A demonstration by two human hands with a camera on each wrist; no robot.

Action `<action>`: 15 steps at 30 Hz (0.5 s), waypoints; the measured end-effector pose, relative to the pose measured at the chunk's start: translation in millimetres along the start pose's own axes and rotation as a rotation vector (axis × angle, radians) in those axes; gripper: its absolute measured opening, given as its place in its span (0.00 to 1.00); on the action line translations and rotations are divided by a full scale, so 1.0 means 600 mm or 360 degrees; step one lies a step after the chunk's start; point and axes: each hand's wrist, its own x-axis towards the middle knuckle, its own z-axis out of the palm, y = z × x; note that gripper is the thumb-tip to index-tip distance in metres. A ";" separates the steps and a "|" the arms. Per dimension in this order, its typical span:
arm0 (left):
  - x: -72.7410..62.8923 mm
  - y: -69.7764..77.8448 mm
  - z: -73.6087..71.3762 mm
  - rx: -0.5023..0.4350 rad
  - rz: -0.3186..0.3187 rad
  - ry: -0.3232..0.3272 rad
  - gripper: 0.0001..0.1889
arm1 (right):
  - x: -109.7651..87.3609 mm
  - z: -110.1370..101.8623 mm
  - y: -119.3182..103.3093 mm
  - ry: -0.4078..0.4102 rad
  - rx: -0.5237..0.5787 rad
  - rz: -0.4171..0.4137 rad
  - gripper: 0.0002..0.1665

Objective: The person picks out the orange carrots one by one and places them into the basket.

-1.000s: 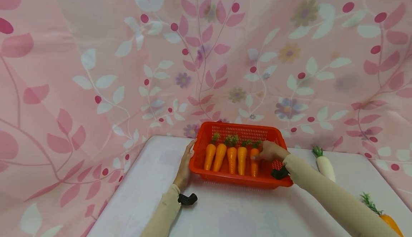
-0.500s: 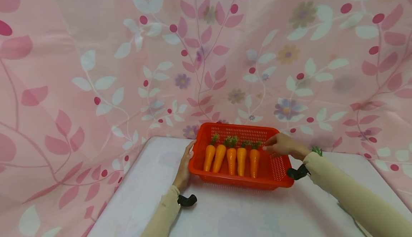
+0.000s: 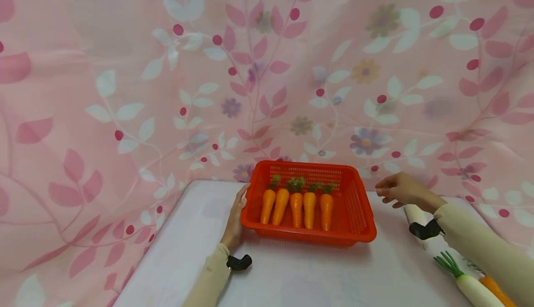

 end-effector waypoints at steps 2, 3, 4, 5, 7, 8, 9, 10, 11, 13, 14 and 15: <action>-0.002 -0.002 -0.004 -0.0020 0.0003 -0.0005 0.27 | -0.007 -0.008 0.017 0.0002 -0.0073 0.0032 0.29; -0.002 -0.002 -0.005 -0.0028 0.0005 -0.0007 0.27 | -0.012 -0.011 0.026 0.0007 -0.0105 0.0042 0.29; -0.003 -0.003 -0.007 -0.0032 0.0004 -0.0011 0.27 | -0.017 -0.015 0.035 0.0013 -0.0138 0.0045 0.28; -0.004 -0.003 -0.008 -0.0034 -0.0003 -0.0011 0.27 | -0.022 -0.019 0.044 0.0022 -0.0173 0.0049 0.28; -0.006 -0.003 -0.011 -0.0033 -0.0007 -0.0004 0.27 | -0.033 -0.026 0.060 0.0044 -0.0243 0.0043 0.26; -0.006 -0.003 -0.012 -0.0025 -0.0007 0.0002 0.27 | -0.038 -0.029 0.068 0.0053 -0.0282 0.0039 0.27; -0.007 -0.002 -0.013 -0.0017 -0.0008 0.0006 0.27 | -0.044 -0.033 0.075 0.0063 -0.0322 0.0032 0.27; -0.008 -0.002 -0.014 -0.0010 -0.0009 0.0009 0.27 | -0.049 -0.037 0.082 0.0066 -0.0368 0.0034 0.27; -0.009 -0.002 -0.015 -0.0001 -0.0011 0.0016 0.27 | -0.053 -0.040 0.089 0.0065 -0.0412 0.0041 0.28; -0.011 -0.002 -0.018 0.0011 -0.0013 0.0023 0.27 | -0.061 -0.045 0.101 0.0064 -0.0478 0.0051 0.30; -0.012 -0.001 -0.019 0.0018 -0.0013 0.0030 0.27 | -0.065 -0.048 0.108 0.0059 -0.0514 0.0047 0.31; -0.012 0.000 -0.021 0.0022 -0.0015 0.0035 0.27 | -0.068 -0.050 0.114 0.0054 -0.0545 0.0046 0.31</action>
